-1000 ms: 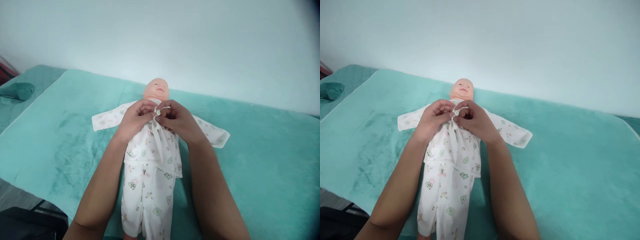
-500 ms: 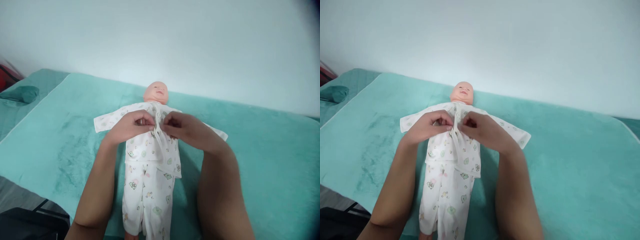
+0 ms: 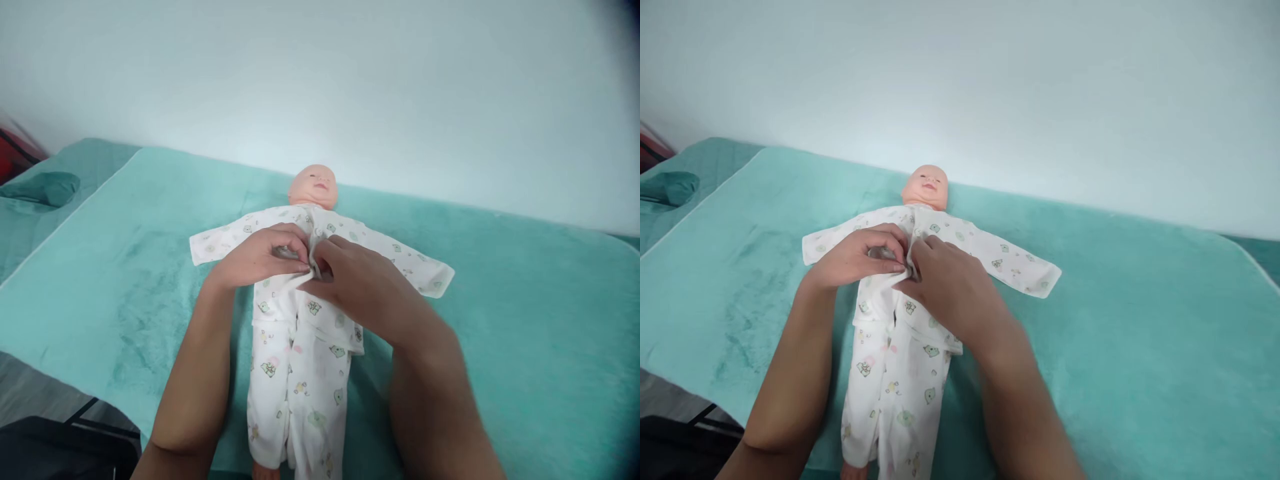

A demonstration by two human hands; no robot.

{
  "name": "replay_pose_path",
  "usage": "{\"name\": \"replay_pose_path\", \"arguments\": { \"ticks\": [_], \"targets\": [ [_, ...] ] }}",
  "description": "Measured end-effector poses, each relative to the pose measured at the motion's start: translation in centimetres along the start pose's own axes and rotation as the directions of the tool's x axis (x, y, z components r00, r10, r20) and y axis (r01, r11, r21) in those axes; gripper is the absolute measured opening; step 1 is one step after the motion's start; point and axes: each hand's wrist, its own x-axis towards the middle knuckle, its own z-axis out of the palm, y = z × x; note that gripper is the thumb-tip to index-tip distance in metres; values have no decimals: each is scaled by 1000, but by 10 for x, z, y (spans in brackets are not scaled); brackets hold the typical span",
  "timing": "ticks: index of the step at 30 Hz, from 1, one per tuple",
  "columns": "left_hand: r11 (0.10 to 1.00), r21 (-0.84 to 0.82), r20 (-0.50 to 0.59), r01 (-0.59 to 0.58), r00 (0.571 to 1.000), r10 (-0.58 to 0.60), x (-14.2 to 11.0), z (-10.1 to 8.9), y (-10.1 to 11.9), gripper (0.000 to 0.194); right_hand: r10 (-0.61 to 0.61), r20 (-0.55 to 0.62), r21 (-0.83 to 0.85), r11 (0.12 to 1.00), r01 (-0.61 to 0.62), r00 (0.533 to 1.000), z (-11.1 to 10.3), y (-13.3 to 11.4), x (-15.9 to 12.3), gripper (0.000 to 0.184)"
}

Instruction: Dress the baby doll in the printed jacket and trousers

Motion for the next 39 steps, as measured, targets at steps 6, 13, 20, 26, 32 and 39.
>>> {"name": "replay_pose_path", "arguments": {
  "ticks": [6,13,20,26,32,39],
  "targets": [
    [1000,5,8,12,1000,-12,-1,-3,1,15,-17,22,-10,1000,17,1000,2,4,0,21],
    [999,26,6,42,999,-42,-1,-1,6,11,-19,-33,-251,968,10,999,1,-8,-11,7],
    [1000,7,38,5,999,-5,-1,2,5,15,86,25,-300,951,-74,996,4,-19,-10,13],
    [1000,11,0,-22,1000,22,1,7,4,4,239,30,-291,931,-220,971,7,-22,-8,8],
    [999,48,-7,-6,1000,7,2,6,4,5,207,67,-139,971,-197,976,-1,-13,-17,12],
    [989,131,-2,-72,997,73,3,12,10,9,135,-32,335,935,-117,990,-1,18,-24,17]
  ]
}}
